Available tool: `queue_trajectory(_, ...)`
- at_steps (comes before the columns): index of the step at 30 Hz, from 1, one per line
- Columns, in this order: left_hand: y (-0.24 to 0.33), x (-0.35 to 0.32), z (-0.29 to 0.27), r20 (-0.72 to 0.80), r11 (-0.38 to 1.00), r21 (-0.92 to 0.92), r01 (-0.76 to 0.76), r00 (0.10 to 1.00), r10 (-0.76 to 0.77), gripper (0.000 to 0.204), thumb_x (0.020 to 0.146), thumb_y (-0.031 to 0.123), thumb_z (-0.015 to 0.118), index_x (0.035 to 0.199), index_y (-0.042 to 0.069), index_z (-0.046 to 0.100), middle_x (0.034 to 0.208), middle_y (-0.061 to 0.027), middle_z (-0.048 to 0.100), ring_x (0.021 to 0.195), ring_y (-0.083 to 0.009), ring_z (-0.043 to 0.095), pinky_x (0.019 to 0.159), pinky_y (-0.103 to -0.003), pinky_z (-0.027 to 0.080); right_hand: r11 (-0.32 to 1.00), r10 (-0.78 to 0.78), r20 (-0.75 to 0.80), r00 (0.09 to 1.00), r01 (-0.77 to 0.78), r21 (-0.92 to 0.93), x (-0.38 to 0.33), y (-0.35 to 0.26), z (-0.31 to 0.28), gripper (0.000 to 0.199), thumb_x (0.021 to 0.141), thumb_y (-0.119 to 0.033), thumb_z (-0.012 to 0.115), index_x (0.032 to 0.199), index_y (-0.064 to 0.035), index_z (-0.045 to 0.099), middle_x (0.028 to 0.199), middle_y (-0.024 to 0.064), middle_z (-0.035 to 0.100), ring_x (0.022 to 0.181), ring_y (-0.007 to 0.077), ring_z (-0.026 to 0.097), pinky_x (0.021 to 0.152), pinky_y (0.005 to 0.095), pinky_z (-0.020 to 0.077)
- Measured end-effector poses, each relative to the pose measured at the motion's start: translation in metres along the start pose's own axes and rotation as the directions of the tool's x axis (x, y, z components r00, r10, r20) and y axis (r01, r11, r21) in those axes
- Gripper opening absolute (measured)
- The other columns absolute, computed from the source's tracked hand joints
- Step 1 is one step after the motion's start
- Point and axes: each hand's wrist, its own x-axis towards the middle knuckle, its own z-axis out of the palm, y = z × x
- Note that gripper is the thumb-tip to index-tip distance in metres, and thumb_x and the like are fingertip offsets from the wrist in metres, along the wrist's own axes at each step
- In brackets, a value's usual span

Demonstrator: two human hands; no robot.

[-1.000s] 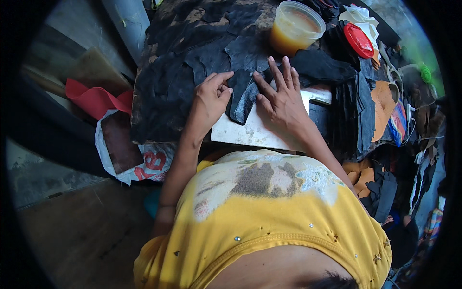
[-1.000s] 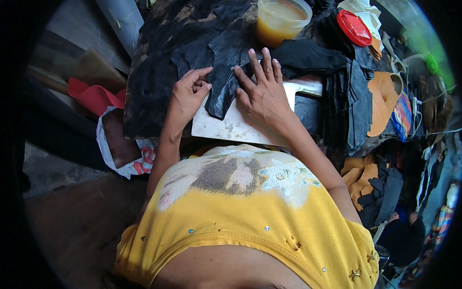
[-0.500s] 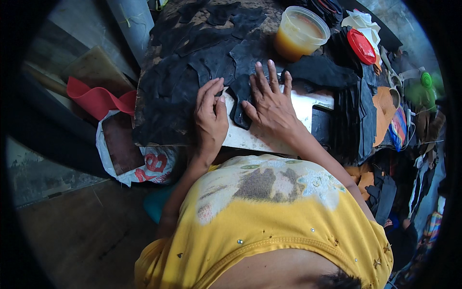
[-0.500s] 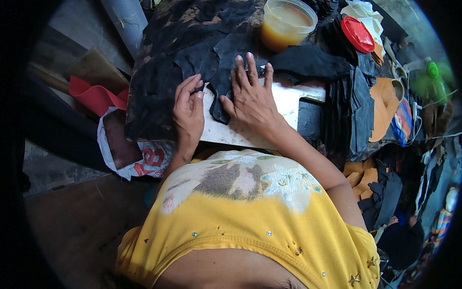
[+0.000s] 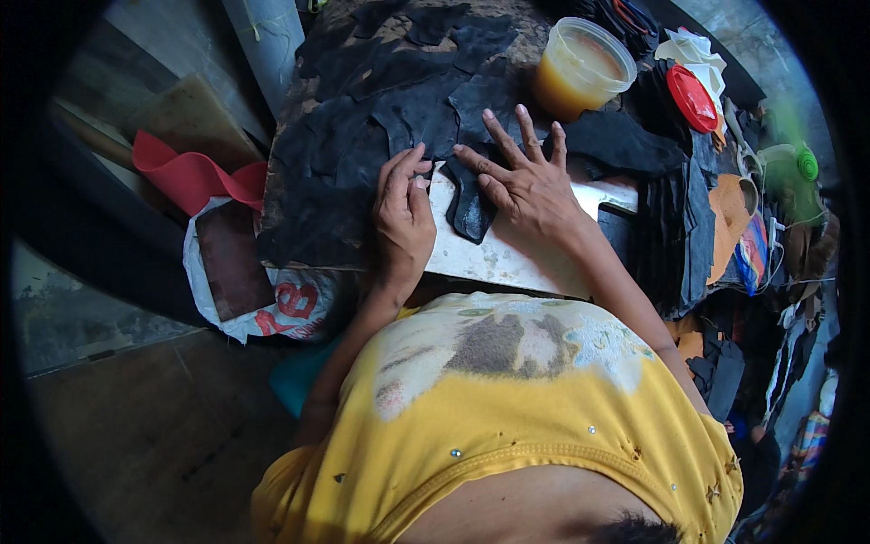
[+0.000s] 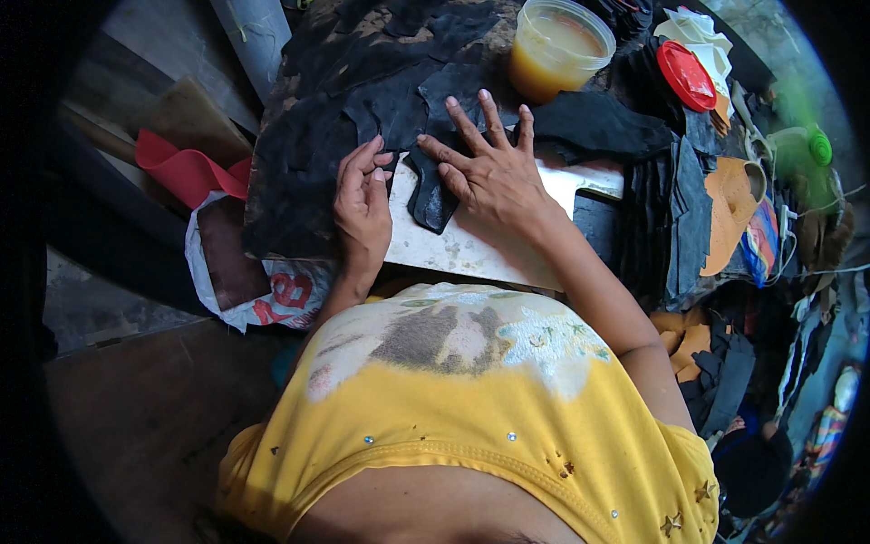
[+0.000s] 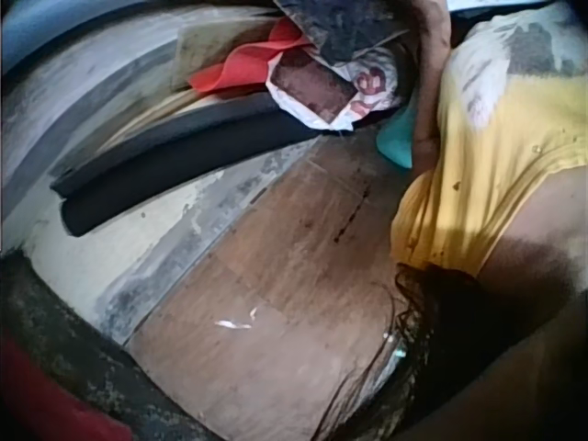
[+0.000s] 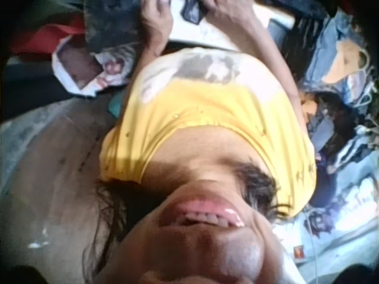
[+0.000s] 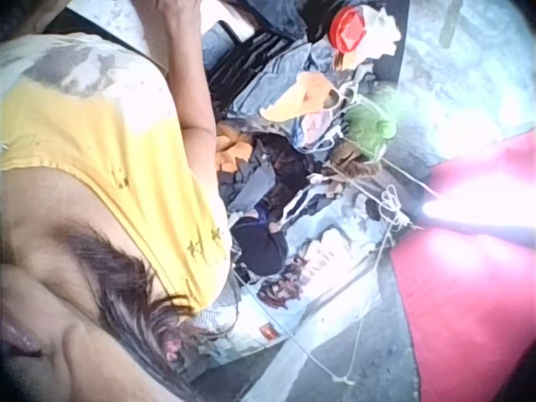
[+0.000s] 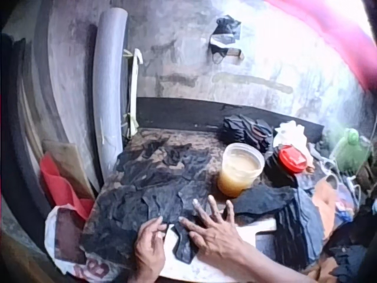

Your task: The person repeatedly rubs a small black leather piece on a white board using both hands. The person turns the piece over and continues rubbing different areas. The person occasionally picks up and sets down the piece while maintaining contact with the board.

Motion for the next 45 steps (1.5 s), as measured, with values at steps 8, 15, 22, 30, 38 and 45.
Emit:
queue_trajectory(8, -0.007, 0.0, 0.0, -0.002, 0.995, -0.069, 0.069, 0.998, -0.069, 0.033, 0.098, -0.004, 0.047, 0.129, -0.003, 0.056, 0.123, -0.0154, 0.06, 0.102, -0.0186, 0.066, 0.084, -0.029, 0.055, 0.991, -0.133, 0.029, 0.991, 0.134, -0.018, 0.01, 0.01, -0.004, 0.043, 0.103, -0.046, 0.029, 0.144, -0.0509, 0.041, 0.164, 0.0016, 0.019, 0.152, 0.0335, 0.005, 0.112, 0.0701, -0.0041)
queue_trajectory(15, -0.008, 0.022, -0.006, 0.152, 0.966, -0.081, 0.244, 0.961, -0.23, 0.028, 0.1, 0.004, 0.051, 0.125, -0.002, 0.061, 0.115, -0.0149, 0.066, 0.095, -0.0176, 0.068, 0.078, -0.026, 0.056, 0.974, -0.213, 0.002, 0.977, 0.212, 0.086, -0.009, 0.018, -0.012, 0.04, 0.103, -0.047, 0.028, 0.137, -0.0555, 0.048, 0.162, -0.0006, 0.025, 0.152, 0.0334, 0.008, 0.115, 0.0669, -0.004)
queue_trajectory(22, -0.003, 0.048, -0.008, 0.357, 0.966, 0.246, 0.081, 0.919, -0.168, 0.023, 0.091, 0.007, 0.062, 0.112, -0.001, 0.07, 0.097, -0.0128, 0.065, 0.086, -0.0219, 0.066, 0.078, -0.029, 0.05, 0.999, 0.041, 0.03, 0.999, -0.041, -0.023, -0.02, 0.012, -0.019, 0.04, 0.103, -0.043, 0.032, 0.138, -0.0493, 0.05, 0.163, -0.0005, 0.022, 0.152, 0.0341, 0.006, 0.115, 0.0649, -0.0094)
queue_trajectory(30, 0.005, 0.037, -0.001, 0.293, 0.987, 0.058, 0.153, 0.942, -0.163, 0.019, 0.084, 0.002, 0.066, 0.102, 0.0, 0.069, 0.099, -0.0167, 0.064, 0.088, -0.0311, 0.066, 0.077, -0.036, 0.053, 0.978, -0.175, 0.047, 0.983, 0.168, 0.122, -0.047, -0.024, -0.023, 0.044, 0.098, -0.039, 0.041, 0.142, -0.0404, 0.051, 0.162, 0.0038, 0.025, 0.15, 0.0385, 0.013, 0.111, 0.072, -0.0033)
queue_trajectory(38, 0.009, 0.038, 0.003, 0.33, 0.991, 0.013, 0.132, 0.935, -0.129, 0.015, 0.087, 0.0, 0.064, 0.102, -0.001, 0.063, 0.087, -0.0061, 0.067, 0.073, -0.0114, 0.062, 0.067, -0.026, 0.05, 0.863, -0.334, 0.143, 0.931, 0.242, 0.444, -0.045, -0.007, -0.053, 0.037, 0.093, -0.034, 0.052, 0.125, -0.0256, 0.069, 0.163, 0.0097, 0.022, 0.151, 0.0404, 0.003, 0.114, 0.0688, 0.0002)
queue_trajectory(45, 0.008, 0.044, -0.006, 0.338, 0.94, -0.097, 0.326, 0.9, -0.277, 0.015, 0.094, -0.001, 0.055, 0.108, -0.001, 0.06, 0.08, -0.0038, 0.064, 0.065, -0.0077, 0.061, 0.061, -0.023, 0.051, 0.767, 0.38, -0.403, 0.833, -0.041, 0.64, 0.027, 0.081, -0.059, 0.068, 0.098, -0.042, 0.055, 0.148, -0.0003, 0.035, 0.143, 0.0242, 0.046, 0.127, 0.0327, 0.053, 0.103, 0.0428, 0.0444)
